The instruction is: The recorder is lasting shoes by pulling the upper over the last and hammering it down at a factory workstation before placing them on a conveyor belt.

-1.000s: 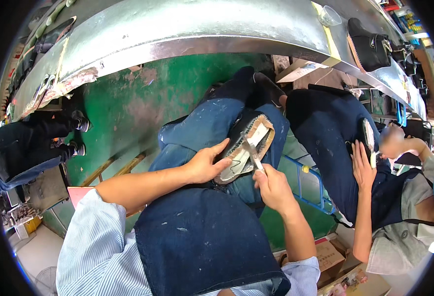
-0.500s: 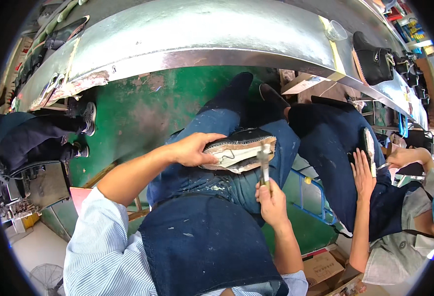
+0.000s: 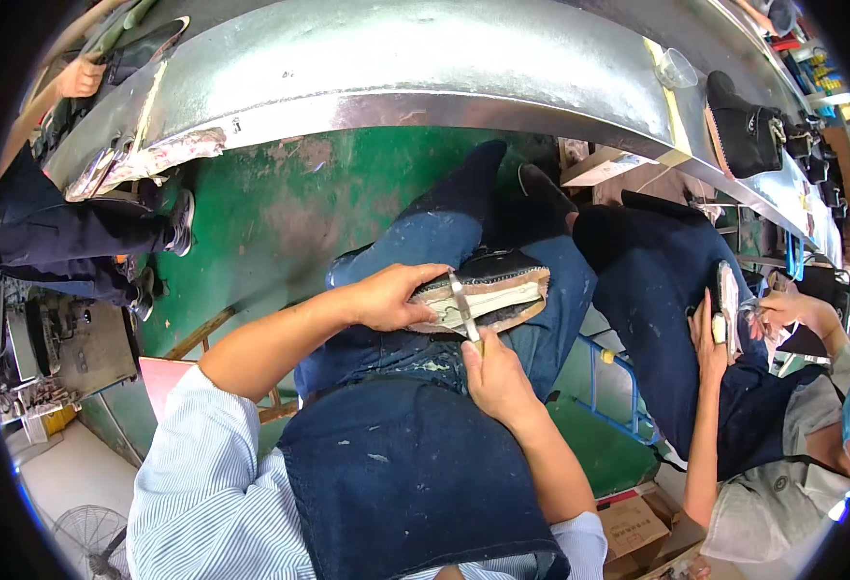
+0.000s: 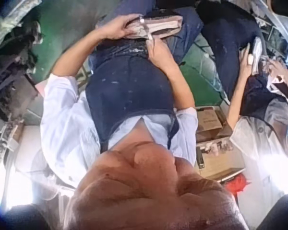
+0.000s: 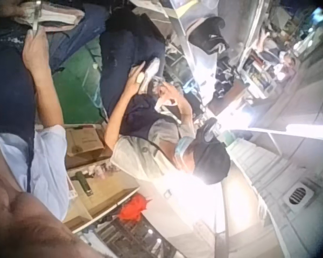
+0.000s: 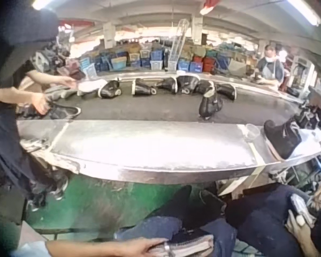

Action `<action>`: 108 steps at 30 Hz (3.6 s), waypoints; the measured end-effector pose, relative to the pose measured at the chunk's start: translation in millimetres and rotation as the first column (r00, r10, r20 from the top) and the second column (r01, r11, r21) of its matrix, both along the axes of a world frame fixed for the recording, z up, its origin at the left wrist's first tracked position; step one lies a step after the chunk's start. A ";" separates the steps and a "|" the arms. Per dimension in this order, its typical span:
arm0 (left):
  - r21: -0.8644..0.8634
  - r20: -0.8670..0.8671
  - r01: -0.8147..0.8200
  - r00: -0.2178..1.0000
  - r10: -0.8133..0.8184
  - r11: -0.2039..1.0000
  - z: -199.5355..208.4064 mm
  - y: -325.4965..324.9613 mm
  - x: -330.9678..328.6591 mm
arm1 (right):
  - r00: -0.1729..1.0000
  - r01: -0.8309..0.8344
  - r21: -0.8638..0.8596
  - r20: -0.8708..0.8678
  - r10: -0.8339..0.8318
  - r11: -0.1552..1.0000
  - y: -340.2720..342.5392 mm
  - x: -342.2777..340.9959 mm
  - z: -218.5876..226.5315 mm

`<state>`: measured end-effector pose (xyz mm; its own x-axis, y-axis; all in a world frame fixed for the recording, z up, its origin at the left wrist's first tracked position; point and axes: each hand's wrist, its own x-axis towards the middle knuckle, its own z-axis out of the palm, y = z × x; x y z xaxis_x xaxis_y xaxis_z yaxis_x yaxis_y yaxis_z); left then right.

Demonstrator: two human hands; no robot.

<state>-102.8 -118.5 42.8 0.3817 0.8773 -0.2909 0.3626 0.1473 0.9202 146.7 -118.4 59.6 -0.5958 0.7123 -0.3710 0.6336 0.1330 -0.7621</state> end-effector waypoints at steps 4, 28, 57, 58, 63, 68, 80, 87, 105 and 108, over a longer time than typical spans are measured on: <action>0.034 -0.027 0.014 1.000 -0.013 0.999 1.1 -5.4 1.1 | 0.989 0.064 -0.030 -0.130 -0.067 0.998 -3.0 0.8 18.1; 0.602 -0.504 0.499 0.843 -0.189 0.623 90.0 39.0 29.5 | 0.284 0.422 -0.788 -0.354 -0.891 0.447 -11.1 90.3 -55.8; 0.220 -0.055 -0.304 0.945 0.323 0.927 -39.3 10.8 110.3 | 0.983 0.127 -0.201 0.157 -0.096 0.971 1.5 102.2 66.6; 0.243 -0.081 -0.289 0.945 0.317 0.926 -37.0 10.7 110.9 | 0.984 0.091 -0.188 0.169 -0.059 0.978 6.3 100.7 68.5; 0.291 -0.109 -0.256 0.948 0.298 0.922 -38.6 10.1 113.4 | 0.923 -0.070 -0.193 0.359 0.137 0.979 37.9 85.6 90.3; 0.131 -0.101 -0.240 0.962 0.254 0.962 -43.4 2.8 104.8 | 0.885 -0.119 -0.123 0.437 0.161 0.985 44.1 71.3 82.8; -0.194 0.337 -0.204 0.905 0.261 0.959 -39.4 36.0 108.9 | 0.875 0.373 -0.609 -0.020 -0.484 0.700 -3.0 93.4 16.1; 0.009 -0.136 -0.281 0.950 0.280 0.960 -11.0 29.0 125.8 | 0.972 0.082 0.331 0.181 -0.148 0.940 44.0 97.2 48.5; 0.142 -0.263 -0.085 0.957 0.120 0.986 -8.1 36.5 106.4 | 0.455 0.204 -0.897 -0.268 -0.849 0.393 8.7 45.2 -17.1; 0.131 -0.259 -0.073 0.960 0.106 0.989 -9.4 37.5 108.5 | 0.568 0.213 -0.892 -0.219 -0.794 0.399 24.3 68.6 -4.2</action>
